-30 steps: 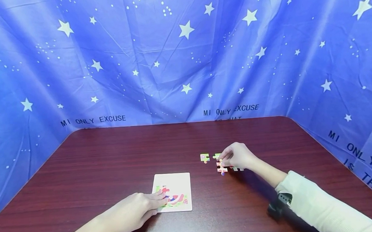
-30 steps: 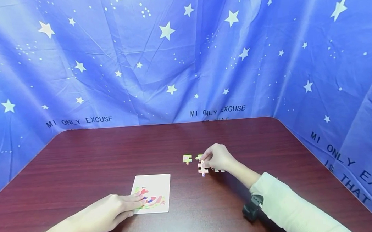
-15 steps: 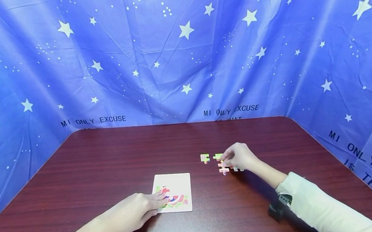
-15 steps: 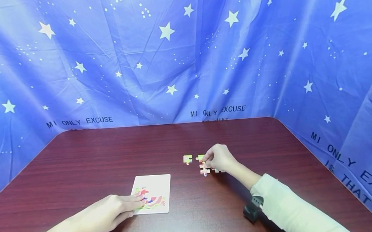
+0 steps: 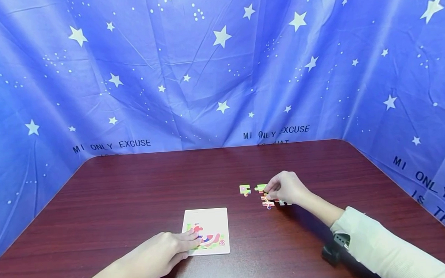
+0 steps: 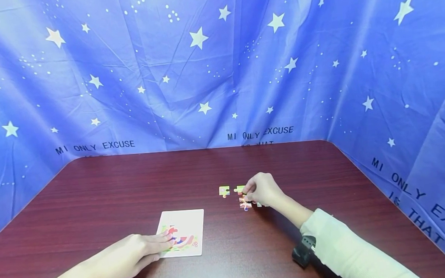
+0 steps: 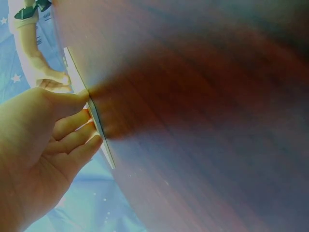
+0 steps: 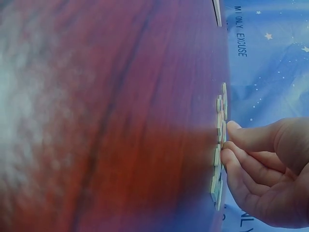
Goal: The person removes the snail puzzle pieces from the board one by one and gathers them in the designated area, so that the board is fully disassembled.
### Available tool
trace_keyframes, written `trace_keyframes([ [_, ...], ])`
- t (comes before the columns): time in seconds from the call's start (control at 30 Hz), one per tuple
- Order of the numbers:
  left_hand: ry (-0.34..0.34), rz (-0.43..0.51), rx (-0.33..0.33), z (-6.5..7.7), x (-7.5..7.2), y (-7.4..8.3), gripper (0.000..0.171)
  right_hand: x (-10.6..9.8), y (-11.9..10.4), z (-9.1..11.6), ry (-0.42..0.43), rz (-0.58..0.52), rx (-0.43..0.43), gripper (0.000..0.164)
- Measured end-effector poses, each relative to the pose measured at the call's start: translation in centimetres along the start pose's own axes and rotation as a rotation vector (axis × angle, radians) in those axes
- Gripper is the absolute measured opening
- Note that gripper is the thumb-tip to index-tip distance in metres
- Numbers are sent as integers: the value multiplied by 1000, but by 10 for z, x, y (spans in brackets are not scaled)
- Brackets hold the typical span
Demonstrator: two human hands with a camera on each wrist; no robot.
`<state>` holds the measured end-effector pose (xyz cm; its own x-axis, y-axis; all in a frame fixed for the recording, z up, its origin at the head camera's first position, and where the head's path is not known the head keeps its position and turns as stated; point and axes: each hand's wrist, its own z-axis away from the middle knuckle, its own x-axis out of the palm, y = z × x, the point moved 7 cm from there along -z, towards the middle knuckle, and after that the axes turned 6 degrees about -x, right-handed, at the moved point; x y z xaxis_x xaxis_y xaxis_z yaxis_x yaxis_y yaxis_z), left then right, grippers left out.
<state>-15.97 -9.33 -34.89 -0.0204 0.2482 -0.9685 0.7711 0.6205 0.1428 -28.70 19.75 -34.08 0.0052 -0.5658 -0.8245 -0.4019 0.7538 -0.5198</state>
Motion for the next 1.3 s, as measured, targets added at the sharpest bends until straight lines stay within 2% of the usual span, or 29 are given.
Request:
trace_keyframes([
  [0.13,9,-2,17,0,-2,1,41,-3,-2,-1,1,17,-12,7],
  [0.3,-23,21,-7,-1,0,-1,41,-3,-8,-1,-17,3,-26,8],
  [0.47,-33,37,-35,0,2,-3,40,2,-21,-2,-55,-33,-58,12],
  [0.57,-22,37,-30,1,2,-3,39,8,-32,-4,-81,-38,-97,13],
  [0.8,29,16,46,-1,0,1,42,26,-64,-8,-126,-63,-169,14],
  [1.13,35,6,68,-2,-1,3,43,66,-109,-6,-249,-119,-288,12],
  [1.3,24,-6,50,-2,-2,3,43,85,-131,-5,-298,-153,-357,16],
])
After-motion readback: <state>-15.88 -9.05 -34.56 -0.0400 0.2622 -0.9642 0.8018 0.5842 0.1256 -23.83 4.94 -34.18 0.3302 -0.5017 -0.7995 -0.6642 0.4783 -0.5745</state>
